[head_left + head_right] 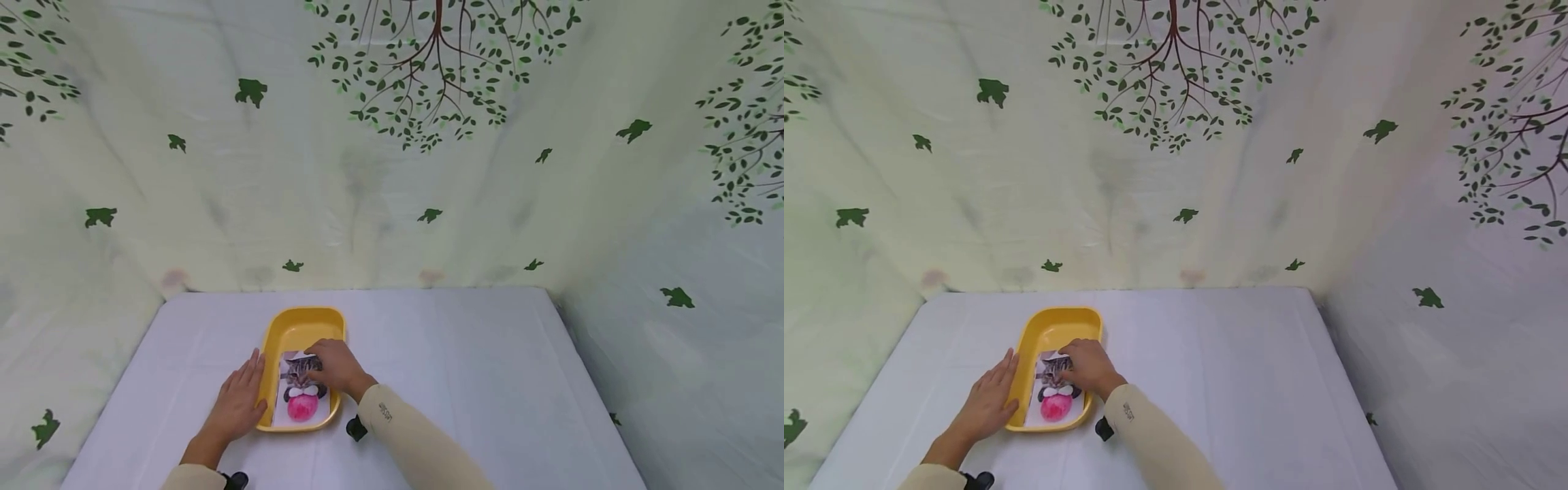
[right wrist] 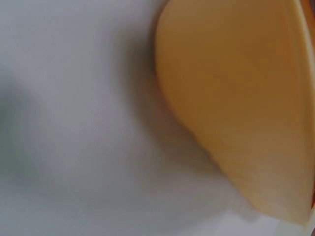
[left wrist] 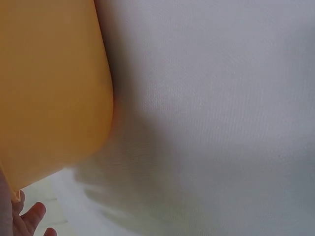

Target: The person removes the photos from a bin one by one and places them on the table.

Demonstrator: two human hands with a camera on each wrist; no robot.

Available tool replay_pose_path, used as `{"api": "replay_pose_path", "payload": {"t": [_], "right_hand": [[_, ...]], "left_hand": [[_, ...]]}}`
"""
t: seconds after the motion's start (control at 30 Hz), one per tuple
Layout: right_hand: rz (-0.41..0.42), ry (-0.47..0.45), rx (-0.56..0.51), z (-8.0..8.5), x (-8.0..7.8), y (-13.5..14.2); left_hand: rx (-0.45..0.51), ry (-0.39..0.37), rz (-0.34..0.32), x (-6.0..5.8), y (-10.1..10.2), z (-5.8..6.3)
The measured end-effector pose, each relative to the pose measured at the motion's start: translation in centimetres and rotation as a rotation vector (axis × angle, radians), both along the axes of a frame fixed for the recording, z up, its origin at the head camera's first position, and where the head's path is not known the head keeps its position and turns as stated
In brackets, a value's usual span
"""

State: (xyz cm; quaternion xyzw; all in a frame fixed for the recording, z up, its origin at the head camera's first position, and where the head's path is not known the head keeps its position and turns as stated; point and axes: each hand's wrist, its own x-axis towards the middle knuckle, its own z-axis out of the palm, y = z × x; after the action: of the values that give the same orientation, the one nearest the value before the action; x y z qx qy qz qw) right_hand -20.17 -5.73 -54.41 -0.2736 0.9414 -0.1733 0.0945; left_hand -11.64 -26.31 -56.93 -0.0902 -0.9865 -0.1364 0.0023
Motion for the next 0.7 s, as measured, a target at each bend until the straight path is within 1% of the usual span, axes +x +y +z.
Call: {"api": "replay_pose_path", "payload": {"t": [0.07, 0.17, 0.23, 0.3, 0.47, 0.6, 0.7], "right_hand": [[0.005, -0.035, -0.003, 0.3, 0.1, -0.7], [-0.036, -0.1, -0.01, 0.3, 0.1, -1.7], [-0.069, -0.14, -0.008, 0.1, 0.1, -2.3], [-0.08, -0.17, 0.005, 0.1, 0.2, -2.8], [-0.061, -0.178, 0.065, 0.0, 0.5, -4.1], [-0.13, -0.186, 0.119, -0.7, 0.8, -4.8], [-0.182, -0.2, 0.127, -1.5, 1.0, -5.1]], "left_hand": [[0.0, -0.018, 0.005, 0.0, 0.1, 0.0], [0.017, -0.048, 0.008, -0.1, 0.2, 0.0], [0.017, -0.049, 0.003, -0.1, 0.2, 0.0], [0.014, -0.052, -0.004, -0.1, 0.2, 0.0], [-0.019, -0.049, -0.008, -0.1, 0.0, -0.2], [-0.015, -0.05, -0.01, -0.2, 0.0, -0.3], [-0.022, -0.049, -0.013, -0.2, 0.0, -0.3]]}}
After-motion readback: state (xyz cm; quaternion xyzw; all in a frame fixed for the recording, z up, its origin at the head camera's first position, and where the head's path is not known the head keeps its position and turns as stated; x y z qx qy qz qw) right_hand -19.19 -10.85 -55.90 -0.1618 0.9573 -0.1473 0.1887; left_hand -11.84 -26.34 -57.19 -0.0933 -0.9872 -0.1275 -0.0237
